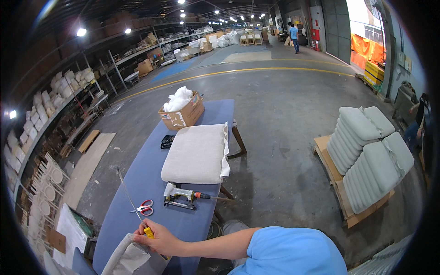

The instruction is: The person uses a screwdriver to pry open the seam of a white cushion cover and then uses scissors to trim excess fabric along the edges. The person handles multiple cushion covers, placing them on a work table and stacking them after trimming.

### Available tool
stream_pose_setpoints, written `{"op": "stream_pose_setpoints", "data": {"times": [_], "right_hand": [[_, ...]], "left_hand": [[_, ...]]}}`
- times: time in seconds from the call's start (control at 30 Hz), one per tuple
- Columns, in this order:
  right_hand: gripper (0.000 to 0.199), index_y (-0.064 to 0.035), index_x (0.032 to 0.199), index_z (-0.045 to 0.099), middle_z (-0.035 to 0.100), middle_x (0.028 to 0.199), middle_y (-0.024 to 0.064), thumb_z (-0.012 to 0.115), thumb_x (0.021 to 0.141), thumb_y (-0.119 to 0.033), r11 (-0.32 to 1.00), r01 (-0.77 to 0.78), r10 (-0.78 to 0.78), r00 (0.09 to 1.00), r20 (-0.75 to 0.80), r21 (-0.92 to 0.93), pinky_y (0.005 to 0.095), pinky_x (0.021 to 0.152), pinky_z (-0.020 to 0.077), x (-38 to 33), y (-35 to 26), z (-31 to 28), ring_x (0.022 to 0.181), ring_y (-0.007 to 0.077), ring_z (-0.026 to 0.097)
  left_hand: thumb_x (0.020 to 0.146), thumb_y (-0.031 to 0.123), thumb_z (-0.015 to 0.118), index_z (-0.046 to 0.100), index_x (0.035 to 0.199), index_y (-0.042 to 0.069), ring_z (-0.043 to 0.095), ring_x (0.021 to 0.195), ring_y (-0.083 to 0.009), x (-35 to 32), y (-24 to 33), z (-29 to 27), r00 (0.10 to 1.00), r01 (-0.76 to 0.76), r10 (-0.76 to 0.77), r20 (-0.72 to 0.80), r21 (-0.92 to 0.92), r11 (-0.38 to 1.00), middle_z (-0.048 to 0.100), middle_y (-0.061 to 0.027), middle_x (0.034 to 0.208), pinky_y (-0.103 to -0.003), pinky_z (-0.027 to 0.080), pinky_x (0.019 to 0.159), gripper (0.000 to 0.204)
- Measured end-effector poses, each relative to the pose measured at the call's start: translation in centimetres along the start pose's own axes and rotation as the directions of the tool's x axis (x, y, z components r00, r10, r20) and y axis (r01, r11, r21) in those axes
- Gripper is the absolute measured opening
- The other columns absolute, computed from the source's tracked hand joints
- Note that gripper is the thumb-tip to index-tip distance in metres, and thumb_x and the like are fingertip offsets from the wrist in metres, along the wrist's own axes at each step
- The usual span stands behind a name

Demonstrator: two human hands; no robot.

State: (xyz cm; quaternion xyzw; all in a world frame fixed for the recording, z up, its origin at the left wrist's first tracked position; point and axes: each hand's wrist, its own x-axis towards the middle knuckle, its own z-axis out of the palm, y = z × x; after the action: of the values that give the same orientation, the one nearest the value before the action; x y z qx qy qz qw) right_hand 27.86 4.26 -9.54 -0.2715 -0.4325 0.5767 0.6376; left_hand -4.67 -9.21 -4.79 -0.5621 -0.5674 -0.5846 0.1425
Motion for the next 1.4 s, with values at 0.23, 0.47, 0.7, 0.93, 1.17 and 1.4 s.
{"op": "stream_pose_setpoints", "data": {"times": [0.23, 0.47, 0.7, 0.93, 1.17, 1.4], "right_hand": [[0.038, -0.0102, 0.101, 0.051, 0.053, 0.082, 0.0015, 0.075, 0.100, -0.041, 0.916, 0.372, -0.388, 0.917, -0.096, -0.153, 0.0313, 0.063, 0.0425, 7.8, 0.5, 3.2, 0.073, 0.0121, 0.049], [0.023, -0.0058, 0.109, 0.062, 0.065, 0.086, 0.0084, 0.068, 0.099, -0.026, 0.647, 0.436, -0.503, 0.860, 0.079, -0.626, 0.0363, 0.062, 0.0507, 24.0, -4.9, 5.3, 0.070, 0.0190, 0.061], [0.025, -0.0090, 0.106, 0.058, 0.061, 0.077, 0.0040, 0.064, 0.105, -0.033, 0.991, -0.050, 0.037, 0.993, -0.111, -0.121, 0.0295, 0.051, 0.0430, 17.1, 3.4, 4.6, 0.057, 0.0120, 0.052], [0.024, -0.0109, 0.109, 0.056, 0.067, 0.088, 0.0105, 0.049, 0.113, -0.033, 0.963, 0.245, -0.246, 0.969, -0.013, 0.114, 0.0271, 0.068, 0.0458, 11.8, -4.7, -1.6, 0.074, 0.0123, 0.057], [0.027, -0.0118, 0.119, 0.050, 0.069, 0.104, 0.0124, 0.047, 0.114, -0.038, 0.915, 0.387, -0.397, 0.828, 0.396, 0.109, 0.0261, 0.071, 0.0535, 3.0, -14.9, 6.1, 0.092, 0.0143, 0.066], [0.025, -0.0100, 0.125, 0.046, 0.069, 0.110, 0.0151, 0.050, 0.113, -0.032, 0.852, 0.523, -0.407, 0.700, 0.587, -0.032, 0.0213, 0.065, 0.0562, -2.0, -18.7, 6.8, 0.096, 0.0190, 0.072]], "left_hand": [[0.101, 0.031, 0.070, 0.054, 0.148, 0.003, 0.060, 0.126, -0.0255, -2.2, 1.9, 1.3, 0.996, 0.082, -0.074, 0.053, -0.174, 0.981, 0.061, -0.0180, 0.142, -0.043, 0.048, 0.108, 0.057], [0.101, 0.027, 0.071, 0.049, 0.151, 0.000, 0.059, 0.126, -0.0230, -6.8, 2.7, 3.2, 0.969, 0.245, -0.215, 0.118, -0.488, 0.838, 0.060, -0.0153, 0.141, -0.041, 0.050, 0.107, 0.061], [0.100, 0.020, 0.071, 0.044, 0.152, -0.002, 0.059, 0.122, -0.0189, -5.5, 3.8, 7.8, 0.966, 0.247, -0.253, 0.052, -0.464, 0.850, 0.061, -0.0139, 0.137, -0.034, 0.048, 0.104, 0.063], [0.093, 0.012, 0.077, 0.022, 0.163, -0.001, 0.060, 0.126, -0.0239, -5.1, 7.6, 11.7, 0.988, 0.144, -0.140, 0.061, -0.672, 0.726, 0.056, -0.0185, 0.141, -0.038, 0.049, 0.107, 0.089], [0.094, 0.007, 0.074, 0.021, 0.163, 0.000, 0.059, 0.129, -0.0245, -4.4, 9.6, 11.4, 0.983, 0.122, -0.019, 0.184, -0.570, 0.813, 0.053, -0.0187, 0.145, -0.038, 0.049, 0.108, 0.088], [0.091, 0.006, 0.076, 0.027, 0.162, 0.002, 0.054, 0.138, -0.0304, -5.3, 12.3, 12.7, 0.977, 0.050, 0.059, 0.206, -0.489, 0.871, 0.049, -0.0222, 0.151, -0.041, 0.043, 0.115, 0.086]]}}
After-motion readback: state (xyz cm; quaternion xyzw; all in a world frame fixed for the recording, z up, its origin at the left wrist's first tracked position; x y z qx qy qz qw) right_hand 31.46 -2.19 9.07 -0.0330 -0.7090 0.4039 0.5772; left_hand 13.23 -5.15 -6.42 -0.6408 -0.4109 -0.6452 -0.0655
